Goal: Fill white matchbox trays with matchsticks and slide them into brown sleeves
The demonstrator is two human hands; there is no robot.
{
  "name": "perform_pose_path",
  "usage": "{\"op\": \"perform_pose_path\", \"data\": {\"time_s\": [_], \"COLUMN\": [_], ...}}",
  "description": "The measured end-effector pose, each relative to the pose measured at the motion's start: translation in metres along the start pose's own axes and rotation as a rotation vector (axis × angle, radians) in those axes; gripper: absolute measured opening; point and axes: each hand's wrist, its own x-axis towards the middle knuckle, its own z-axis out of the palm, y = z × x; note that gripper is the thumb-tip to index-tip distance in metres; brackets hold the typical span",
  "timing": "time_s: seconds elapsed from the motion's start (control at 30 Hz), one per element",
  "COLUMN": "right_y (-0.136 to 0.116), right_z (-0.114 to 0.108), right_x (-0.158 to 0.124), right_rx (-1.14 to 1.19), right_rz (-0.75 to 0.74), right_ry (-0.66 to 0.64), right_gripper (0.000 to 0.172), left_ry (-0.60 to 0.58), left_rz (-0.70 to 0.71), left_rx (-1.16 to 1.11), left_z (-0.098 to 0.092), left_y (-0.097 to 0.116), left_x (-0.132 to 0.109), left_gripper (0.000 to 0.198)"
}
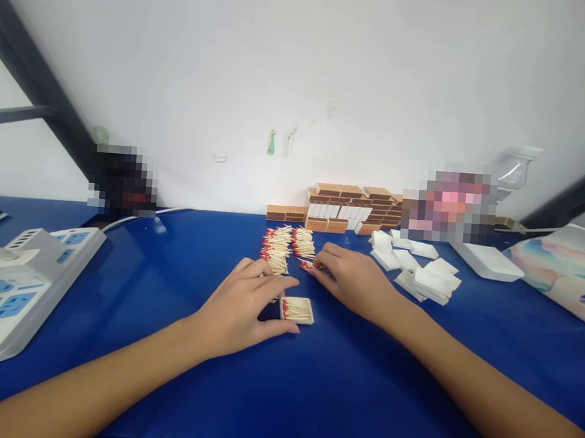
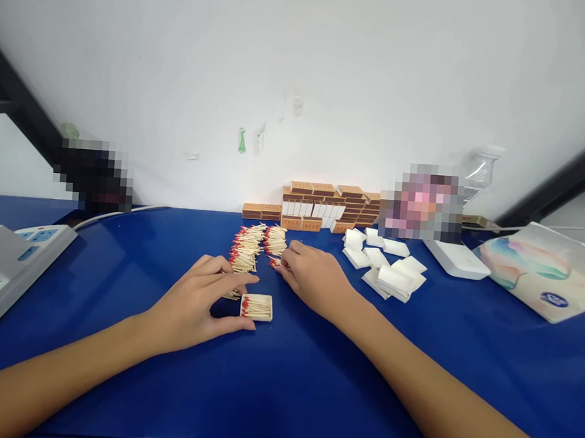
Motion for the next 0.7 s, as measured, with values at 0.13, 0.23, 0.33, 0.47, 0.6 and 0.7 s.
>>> {"op": "perform_pose_path", "data": {"time_s": [0.13,0.23,0.33,0.47,0.6,0.7], "right_y": [0.0,0.0009,0.0017,0.0018,0.0012,0.0014], "right_z": [0.0009,0.0014,0.0018,0.001,-0.003,-0.007], "right_x": [0.0002,0.0,-0.0004,-0.0014,-0.0027,-0.0032], "right_rx": [0.101,0.126,0.093,0.012,-0.01,0.01], "right_rz": [0.05,0.08,0.101,0.104,0.115,0.11], "right_ry": [-0.035,-0.074,-0.13,-0.175,-0.208,-0.227], "right_gripper": [0.024,0.023,0.021,0.019,0.019,0.018], "left_ry": [-0.004,-0.008,-0.004,0.001,0.028,0.044], "left_rz": [0.001,-0.001,-0.008,-0.015,-0.028,-0.038], "left_rx": [-0.004,-0.002,-0.002,-0.018,-0.017,-0.009], "left_z": [-0.0001,-0.0002,-0.0001,-0.0009,-0.0019,-0.0016], "left_y": [0.0004,0.0003,-0.0001,-0.0003,-0.0002,-0.0005], "left_x": [-0.0001,-0.001,-0.0014,-0.0006,0.0,0.0003], "left_gripper": [0.061,0.061,0.062,0.062,0.059,0.059]}}
